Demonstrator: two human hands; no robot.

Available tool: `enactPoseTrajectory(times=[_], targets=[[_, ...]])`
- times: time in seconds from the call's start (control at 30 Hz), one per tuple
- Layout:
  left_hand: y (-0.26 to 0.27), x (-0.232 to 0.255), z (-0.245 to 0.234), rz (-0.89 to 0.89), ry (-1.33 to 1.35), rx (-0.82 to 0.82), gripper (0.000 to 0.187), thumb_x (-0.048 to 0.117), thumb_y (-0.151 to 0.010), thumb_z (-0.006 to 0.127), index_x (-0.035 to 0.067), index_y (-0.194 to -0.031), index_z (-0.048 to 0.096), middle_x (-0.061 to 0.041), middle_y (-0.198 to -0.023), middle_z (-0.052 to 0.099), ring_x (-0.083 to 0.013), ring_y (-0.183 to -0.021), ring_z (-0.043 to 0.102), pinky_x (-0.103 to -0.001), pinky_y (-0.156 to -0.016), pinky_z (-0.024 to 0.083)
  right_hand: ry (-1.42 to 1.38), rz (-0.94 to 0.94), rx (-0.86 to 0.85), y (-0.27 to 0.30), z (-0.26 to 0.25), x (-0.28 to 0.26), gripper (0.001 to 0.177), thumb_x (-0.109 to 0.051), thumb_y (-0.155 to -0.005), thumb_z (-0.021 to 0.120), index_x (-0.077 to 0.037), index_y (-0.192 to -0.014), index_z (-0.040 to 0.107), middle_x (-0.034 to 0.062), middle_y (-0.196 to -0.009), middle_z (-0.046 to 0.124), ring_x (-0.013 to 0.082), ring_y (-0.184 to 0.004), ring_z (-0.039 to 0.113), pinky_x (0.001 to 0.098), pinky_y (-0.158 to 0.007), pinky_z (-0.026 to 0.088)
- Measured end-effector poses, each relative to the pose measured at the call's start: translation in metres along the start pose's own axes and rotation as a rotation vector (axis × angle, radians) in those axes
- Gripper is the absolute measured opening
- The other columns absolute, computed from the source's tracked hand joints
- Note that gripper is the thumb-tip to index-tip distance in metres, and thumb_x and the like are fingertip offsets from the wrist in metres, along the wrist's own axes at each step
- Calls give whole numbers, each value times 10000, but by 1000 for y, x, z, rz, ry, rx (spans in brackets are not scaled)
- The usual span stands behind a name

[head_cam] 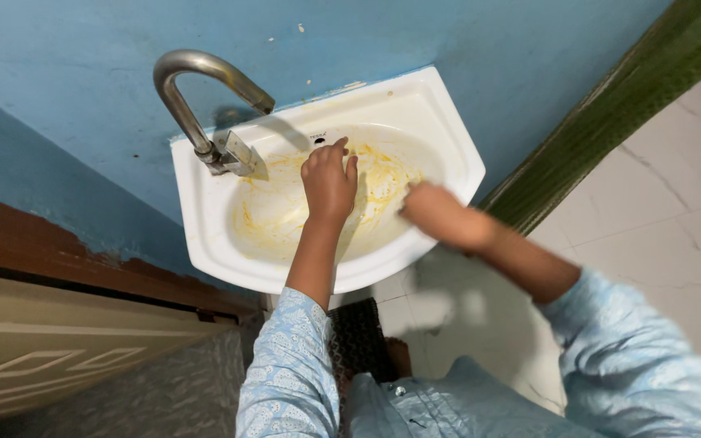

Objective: The person scrubs the inside of a white sink and around the base of the faucet using a scouring pad.

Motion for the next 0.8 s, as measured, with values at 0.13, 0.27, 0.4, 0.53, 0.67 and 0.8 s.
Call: enactPoseTrajectory(times=[0.13,0.27,0.4,0.53,0.67,0.8], targets=[[1,-7,-8,12,27,68,316,205,-975,682,100,-1273,667,-37,-1072,715,-282,-1156,607,-467,-1026,405,180,149,172,-13,-29,62,184,-170,-815,652,-100,-952,754,126,-1041,634,315,-970,627,415,-772,560],[4,-17,-6,-19,14,58,336,214,-966,683,93,-1279,669,-27,-1058,718,-273,-1140,609,-465,-1028,397,131,15,389,-53,-56,68,264,-143,-847,638,-114,-1090,735,122,-1009,611,324,-931,614,431,-739,551],[2,-14,-1,28,-47,49,341,216,-952,693,104,-1274,676,-23,-1046,723,-264,-1135,610,-464,-1036,395,213,72,461,-57,-62,76,391,-75,-855,604,-67,-1231,708,126,-1030,608,310,-936,610,400,-735,556],[2,-15,2,10,-34,13,348,215,-952,700,93,-1277,673,-29,-1038,721,-270,-1139,609,-472,-1033,390,96,96,214,-24,-41,63,164,-147,-854,648,-81,-975,738,133,-1013,621,339,-963,625,443,-804,560],[0,-8,-3,32,-21,33,338,218,-956,691,97,-1271,674,-29,-1051,723,-279,-1148,609,-476,-1035,394,6,57,-56,1,-35,23,185,-107,-804,656,-86,-939,781,178,-986,672,373,-924,651,449,-805,557],[1,-5,-9,-9,28,55,321,232,-964,683,111,-1261,682,-23,-1048,721,-284,-1159,608,-476,-1035,396,-380,75,-323,-18,-25,2,290,-116,-805,663,-161,-1062,791,159,-1011,725,358,-900,679,459,-818,532]])
Point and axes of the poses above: each hand's wrist, its own y-axis away from the middle knuckle, its own z-axis out of the palm, x = y × z, the point moved 9 cm from there along -y, towards the middle knuckle
